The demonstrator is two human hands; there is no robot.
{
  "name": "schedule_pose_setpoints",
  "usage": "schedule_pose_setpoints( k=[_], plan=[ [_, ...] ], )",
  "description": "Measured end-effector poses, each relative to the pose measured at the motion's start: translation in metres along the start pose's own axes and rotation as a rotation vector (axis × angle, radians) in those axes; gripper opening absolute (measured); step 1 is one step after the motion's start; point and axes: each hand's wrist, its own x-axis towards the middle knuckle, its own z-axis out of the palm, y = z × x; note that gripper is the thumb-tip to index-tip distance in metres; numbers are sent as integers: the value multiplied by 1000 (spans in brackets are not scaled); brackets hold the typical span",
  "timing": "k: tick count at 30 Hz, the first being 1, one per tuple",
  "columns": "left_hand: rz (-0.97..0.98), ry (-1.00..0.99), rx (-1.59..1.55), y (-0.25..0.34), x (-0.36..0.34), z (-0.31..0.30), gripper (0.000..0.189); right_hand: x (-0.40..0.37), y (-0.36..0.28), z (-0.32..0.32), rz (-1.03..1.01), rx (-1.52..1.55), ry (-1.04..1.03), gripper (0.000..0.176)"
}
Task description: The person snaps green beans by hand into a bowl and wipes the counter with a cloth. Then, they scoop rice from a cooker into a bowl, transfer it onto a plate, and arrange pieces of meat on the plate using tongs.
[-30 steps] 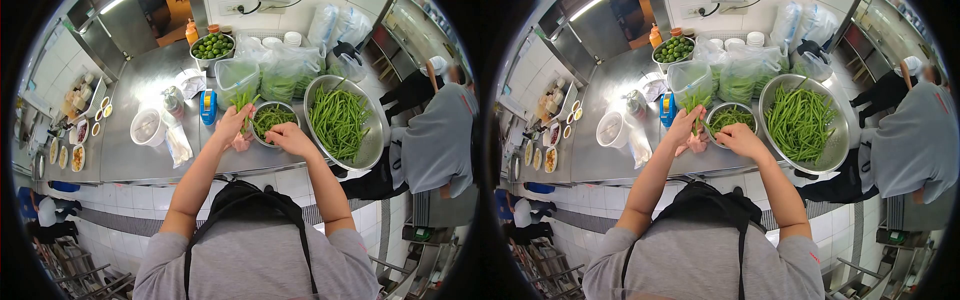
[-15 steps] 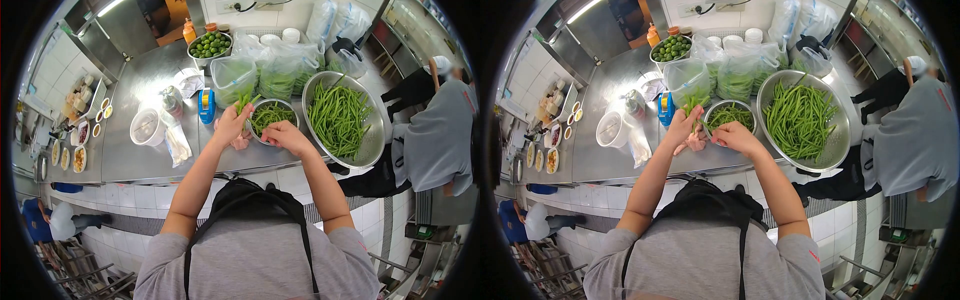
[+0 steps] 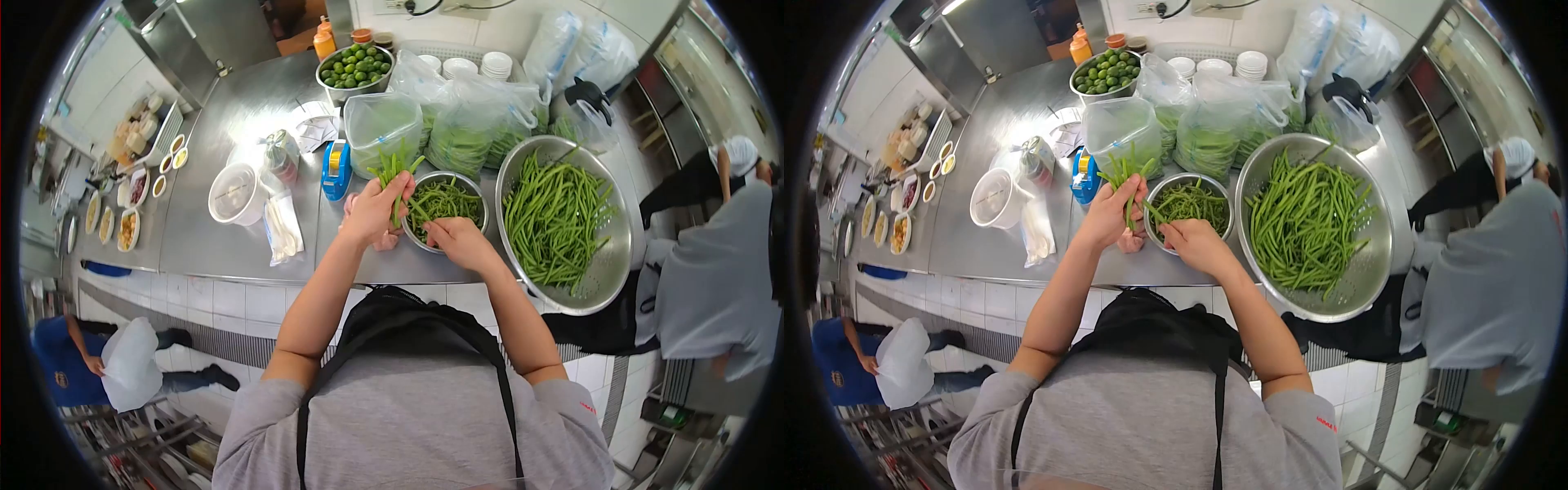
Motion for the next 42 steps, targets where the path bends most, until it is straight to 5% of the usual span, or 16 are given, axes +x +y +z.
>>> schedule_pose_setpoints(
  k=[5,11,15,20,25,30,34,37,39,40,42],
  plan=[
    [-133,-109,-589,-11,9,8,19,-6,-1,-10,-365,220,96,18],
    [-126,-22,-729,-21,13,12,19,-15,-9,-9,-808,160,487,18],
    [-31,63,-427,-13,5,1,20,5,-22,-11,-578,20,483,3],
    [-5,85,5,-9,3,-4,20,18,-34,1,-375,-92,448,12],
    [40,67,-88,-18,3,-6,17,32,-26,13,-322,-210,390,15],
    [171,169,-21,-20,8,5,25,38,-27,19,-209,-9,407,12],
    [77,78,-135,-16,3,1,25,36,-18,21,-77,193,479,10],
    [69,204,-230,-15,3,6,25,29,1,19,67,451,555,13],
    [2,321,22,-17,2,7,23,22,14,23,8,-123,482,18],
    [-1,317,19,-19,2,7,23,23,18,24,-226,-417,615,22],
    [144,333,199,-25,7,7,21,18,12,23,-212,-308,600,21]
  ],
)
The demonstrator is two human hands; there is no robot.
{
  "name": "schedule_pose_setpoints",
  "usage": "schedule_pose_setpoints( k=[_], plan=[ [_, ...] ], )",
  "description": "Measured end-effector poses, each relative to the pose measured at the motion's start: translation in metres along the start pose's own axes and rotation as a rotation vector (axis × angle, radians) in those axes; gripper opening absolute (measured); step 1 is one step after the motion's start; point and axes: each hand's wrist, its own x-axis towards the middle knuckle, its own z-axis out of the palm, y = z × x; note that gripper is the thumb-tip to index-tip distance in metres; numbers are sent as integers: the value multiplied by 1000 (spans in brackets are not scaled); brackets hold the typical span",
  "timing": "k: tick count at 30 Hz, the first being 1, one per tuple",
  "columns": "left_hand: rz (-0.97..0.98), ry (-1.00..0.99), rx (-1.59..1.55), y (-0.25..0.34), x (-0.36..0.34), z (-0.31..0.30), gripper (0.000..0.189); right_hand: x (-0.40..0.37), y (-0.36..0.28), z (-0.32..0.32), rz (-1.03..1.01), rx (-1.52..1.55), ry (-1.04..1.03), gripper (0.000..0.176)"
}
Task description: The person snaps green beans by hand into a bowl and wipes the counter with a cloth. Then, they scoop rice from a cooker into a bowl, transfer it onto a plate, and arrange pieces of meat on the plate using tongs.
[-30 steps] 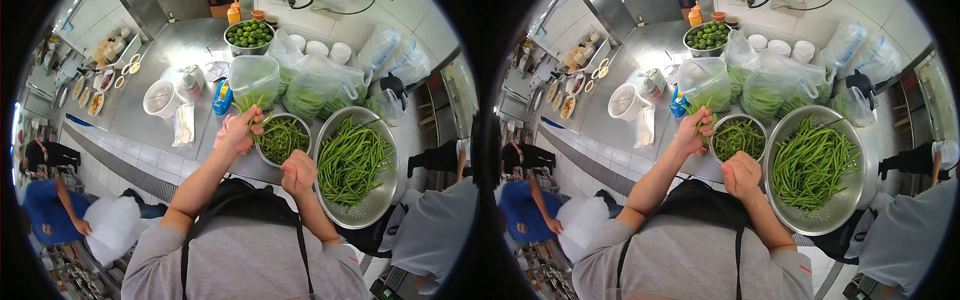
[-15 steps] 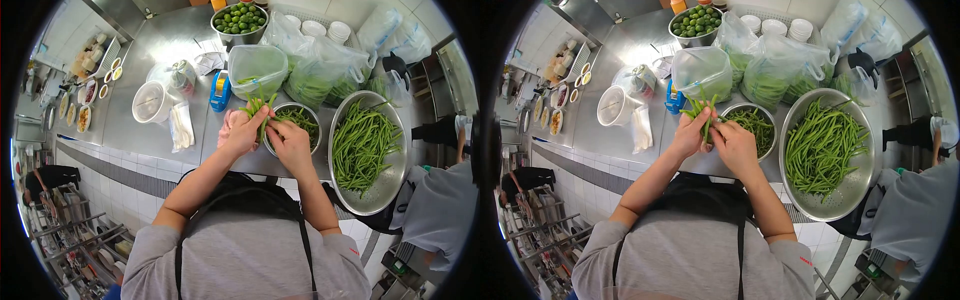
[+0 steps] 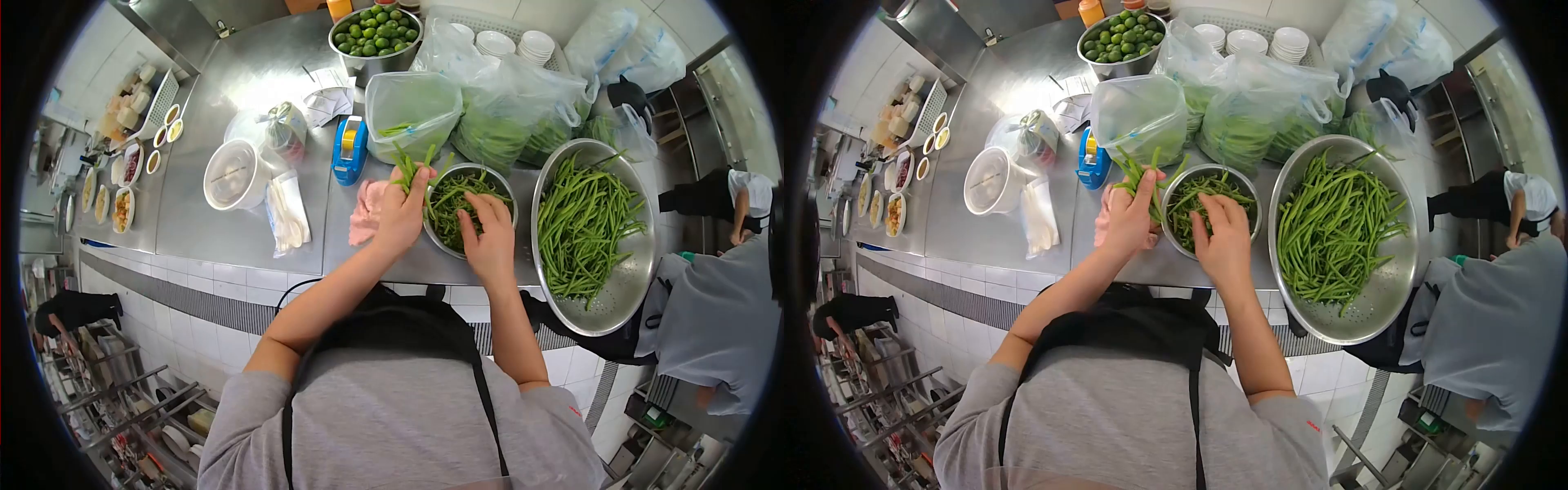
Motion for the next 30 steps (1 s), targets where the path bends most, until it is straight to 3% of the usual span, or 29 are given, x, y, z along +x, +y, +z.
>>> schedule_pose_setpoints(
  k=[3,5,6,7,9,17,19,20,21,23,24,25,27,28,30],
  plan=[
    [126,4,42,-9,1,5,20,0,-21,-5,76,176,-70,17],
    [95,-5,-40,-5,-2,13,21,-2,-20,-3,45,289,-126,10],
    [55,15,-117,-4,-5,15,22,-3,-21,-2,11,345,4,8],
    [57,10,-122,-6,-7,17,22,-4,-22,-4,9,339,8,8],
    [-70,0,-452,-10,-13,17,23,-6,-29,-9,172,510,200,6],
    [-63,24,-682,-10,-36,12,18,-14,-38,-8,54,585,368,8],
    [-71,85,-756,-8,-35,-1,18,-6,-48,-29,100,567,428,7],
    [-161,83,-749,-3,-34,-10,18,0,-46,-38,-67,378,284,12],
    [-250,83,-743,0,-33,-18,19,3,-37,-36,-81,388,272,12],
    [-174,37,-817,-3,-31,-28,18,3,-18,-21,100,-8,-109,21],
    [-193,-36,-846,3,-31,-32,16,3,-16,-16,0,-228,-29,30],
    [-211,-112,-874,9,-30,-34,15,4,-17,-10,-21,-224,-38,30],
    [-249,-73,-932,11,-29,-39,16,0,-23,-2,201,482,102,31],
    [-257,-133,-969,5,-26,-44,15,3,-28,2,271,695,125,31],
    [-252,-197,-1011,4,-23,-48,15,13,-40,13,185,687,105,30]
  ],
)
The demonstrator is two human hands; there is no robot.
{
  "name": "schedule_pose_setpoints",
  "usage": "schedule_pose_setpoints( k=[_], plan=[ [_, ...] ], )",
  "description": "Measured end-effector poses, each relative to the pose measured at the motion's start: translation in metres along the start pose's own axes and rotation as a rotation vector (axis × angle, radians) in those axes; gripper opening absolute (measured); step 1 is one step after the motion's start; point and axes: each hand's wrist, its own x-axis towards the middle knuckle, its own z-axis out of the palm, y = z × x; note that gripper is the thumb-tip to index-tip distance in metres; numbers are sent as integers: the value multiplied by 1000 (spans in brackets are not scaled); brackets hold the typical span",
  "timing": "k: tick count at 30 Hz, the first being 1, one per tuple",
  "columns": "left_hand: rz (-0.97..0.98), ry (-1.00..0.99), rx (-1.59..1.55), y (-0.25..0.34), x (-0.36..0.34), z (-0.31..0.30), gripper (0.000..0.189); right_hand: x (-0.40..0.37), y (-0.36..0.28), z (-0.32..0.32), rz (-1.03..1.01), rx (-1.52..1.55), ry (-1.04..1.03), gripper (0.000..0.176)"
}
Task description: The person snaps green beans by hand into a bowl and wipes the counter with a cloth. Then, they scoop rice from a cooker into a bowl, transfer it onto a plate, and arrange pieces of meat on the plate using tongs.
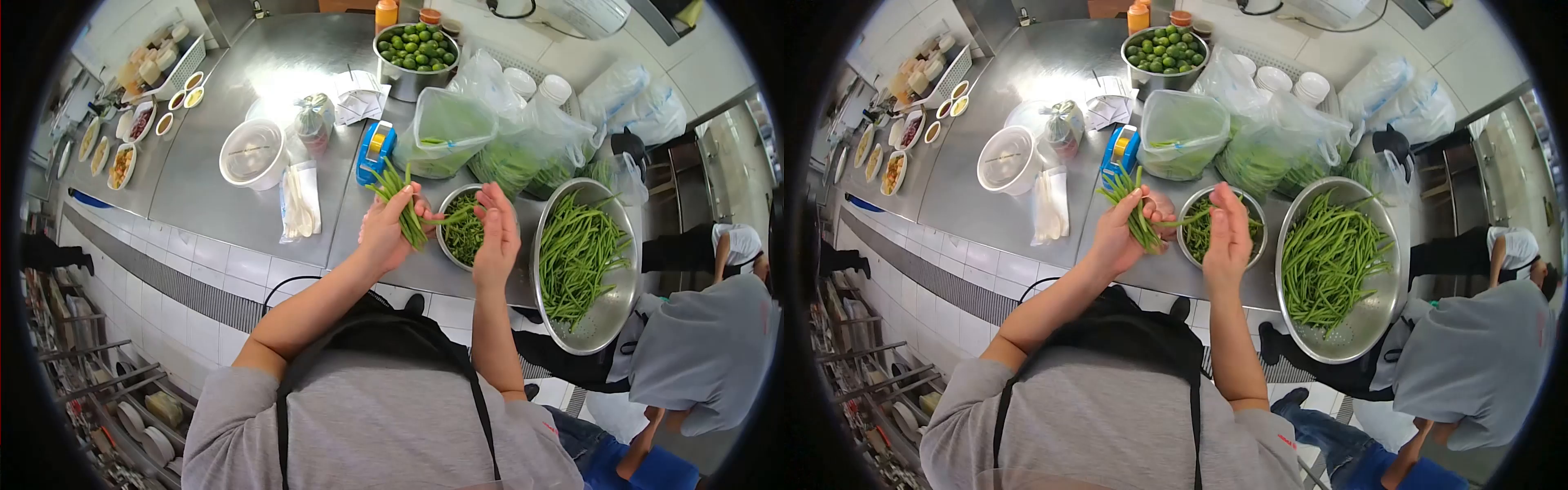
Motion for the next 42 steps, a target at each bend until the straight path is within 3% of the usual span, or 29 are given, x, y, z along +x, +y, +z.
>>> schedule_pose_setpoints(
  k=[1,3,6,8,9,12,14,15,17,19,21,22,23,25,26,27,29,30,31,32,33,34,35,36,37,39,42],
  plan=[
    [5,11,14,1,0,2,14,4,-1,7,-69,-2,-43,30],
    [33,29,23,9,-2,5,13,5,-5,15,-141,-276,-381,33],
    [105,58,-33,29,-3,3,13,-8,-33,37,-104,-324,-442,29],
    [84,180,-41,41,-5,-5,13,-12,-33,29,-222,-600,-535,24],
    [103,188,-49,46,-5,-19,13,-13,-39,22,-230,-593,-556,24],
    [87,149,-96,63,-3,-54,15,-12,-57,19,-94,-484,-525,21],
    [45,178,-32,61,-4,-51,17,-13,-59,28,-29,-415,-236,22],
    [0,206,37,58,-6,-44,19,-13,-54,40,-28,-428,-224,22],
    [-45,190,21,53,-11,-22,19,-13,-32,74,-291,-499,-313,22],
    [-84,169,3,50,-13,-17,20,-23,-23,91,-374,-560,-282,26],
    [-51,113,244,54,-12,-26,19,-19,-22,90,-466,-618,-262,31],
    [-148,97,374,61,-10,-30,31,-16,-24,82,-249,-541,-223,38],
    [-154,80,371,59,-10,-29,31,-16,-25,76,-30,-458,-177,46],
    [460,-260,1227,61,-13,-15,54,-18,-19,84,59,-409,-256,45],
    [807,-317,1643,51,-6,-17,78,-21,-20,94,399,102,-216,43],
    [820,-334,1627,53,-4,-6,78,-22,-21,100,718,626,-167,43],
    [160,-341,1900,59,-4,13,82,-17,-19,99,658,667,-77,40],
    [63,-391,2025,69,-8,34,82,-12,-23,102,614,725,5,39],
    [76,-399,2022,70,-6,35,82,-6,-28,106,568,785,85,42],
    [257,-478,1776,70,-5,35,83,4,-36,105,560,751,303,38],
    [424,-546,1519,71,-3,36,84,18,-48,99,413,758,359,36],
    [408,-492,1379,84,-5,49,71,36,-57,87,262,762,409,37],
    [416,-504,1377,89,12,50,71,60,-61,76,76,730,474,36],
    [790,-383,1514,93,35,48,58,83,-61,64,-77,745,370,32],
    [1166,-240,1613,98,52,48,47,102,-63,67,-92,628,345,31],
    [589,-152,1759,110,66,69,27,130,-60,79,-148,411,199,30],
    [556,-207,1857,104,107,48,30,135,-28,86,-168,165,-55,29]
  ],
)
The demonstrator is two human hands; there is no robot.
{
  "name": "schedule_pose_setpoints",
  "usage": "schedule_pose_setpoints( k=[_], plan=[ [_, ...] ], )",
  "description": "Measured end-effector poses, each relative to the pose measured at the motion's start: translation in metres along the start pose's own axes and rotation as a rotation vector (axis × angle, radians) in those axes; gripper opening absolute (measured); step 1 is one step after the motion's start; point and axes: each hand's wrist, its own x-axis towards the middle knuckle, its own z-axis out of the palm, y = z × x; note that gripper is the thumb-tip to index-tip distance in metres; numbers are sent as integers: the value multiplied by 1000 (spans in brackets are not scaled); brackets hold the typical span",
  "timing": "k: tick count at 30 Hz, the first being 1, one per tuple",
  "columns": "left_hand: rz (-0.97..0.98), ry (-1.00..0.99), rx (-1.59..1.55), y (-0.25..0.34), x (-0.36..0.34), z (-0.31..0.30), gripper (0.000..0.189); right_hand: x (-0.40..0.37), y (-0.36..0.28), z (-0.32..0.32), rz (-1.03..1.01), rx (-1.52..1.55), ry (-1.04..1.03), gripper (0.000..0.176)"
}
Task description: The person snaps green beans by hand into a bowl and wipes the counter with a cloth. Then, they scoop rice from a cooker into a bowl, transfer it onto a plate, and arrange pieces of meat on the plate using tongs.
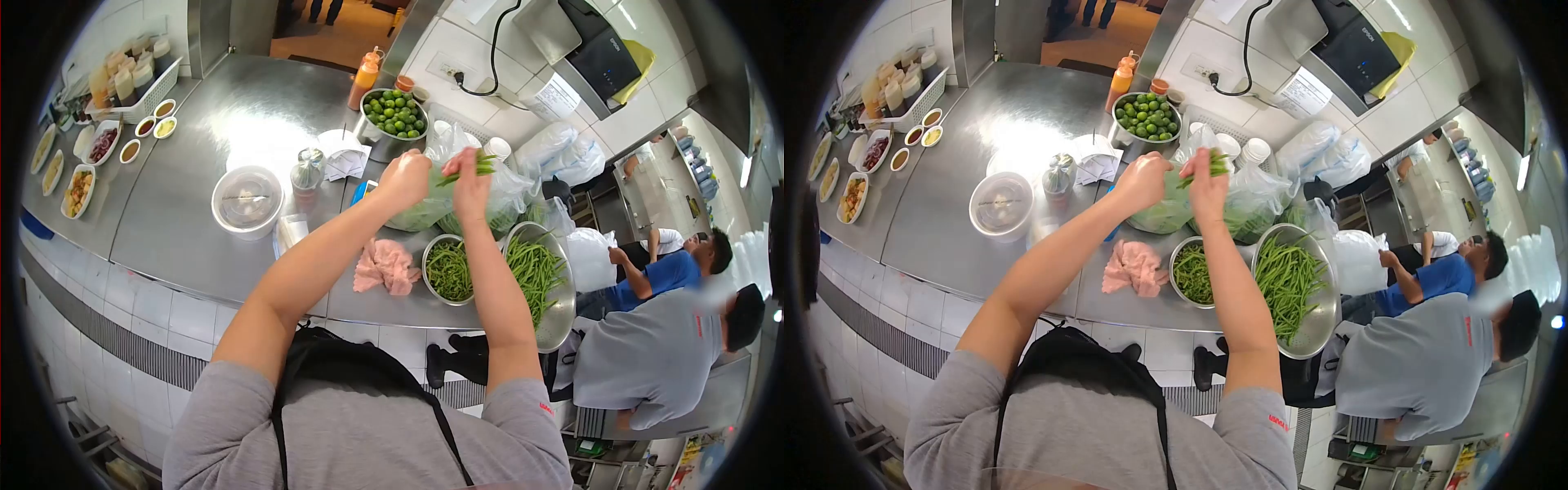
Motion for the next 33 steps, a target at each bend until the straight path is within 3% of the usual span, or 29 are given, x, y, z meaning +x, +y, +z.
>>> schedule_pose_setpoints(
  k=[1,2,4,5,7,8,10,13,15,17,19,23,24,26,27,29,31,33],
  plan=[
    [2,2,-2,-8,4,2,30,0,6,0,46,-129,-137,28],
    [26,15,-43,-16,6,5,33,-1,10,-5,50,-131,-136,28],
    [40,17,-90,-18,4,4,36,-7,14,-14,68,-705,-493,26],
    [85,-13,-99,-18,3,4,40,-8,20,-19,80,-706,-493,26],
    [134,-49,-111,-13,5,0,45,7,35,-28,44,-1230,-916,26],
    [168,-95,-84,-9,8,0,48,15,46,-30,51,-1231,-908,26],
    [211,-113,-51,-4,15,0,50,26,59,-26,-76,-1516,-1399,31],
    [153,-156,25,1,25,-17,50,45,-3,-3,104,-1538,-1182,37],
    [93,-242,29,-4,28,-21,49,53,-30,-21,62,-1034,-869,31],
    [188,-70,33,-8,22,-17,45,46,-75,-41,9,-1004,-625,25],
    [258,27,9,-11,13,-10,40,33,-113,-78,-53,-1098,-498,20],
    [161,149,38,12,-14,-1,25,6,-140,-200,244,-1140,-242,21],
    [175,129,37,19,-16,0,25,-4,-140,-228,257,-1139,-221,21],
    [326,424,177,34,-19,3,18,-30,-131,-284,437,-1288,-224,20],
    [334,413,180,48,-21,3,18,-43,-122,-304,525,-1359,-233,20],
    [81,132,168,83,-25,9,16,-75,-97,-332,488,-1228,-266,17],
    [184,178,60,105,-24,45,14,-96,-77,-345,493,-1219,-312,18],
    [358,193,-258,134,-22,83,11,-118,-46,-368,117,-1528,-529,16]
  ],
)
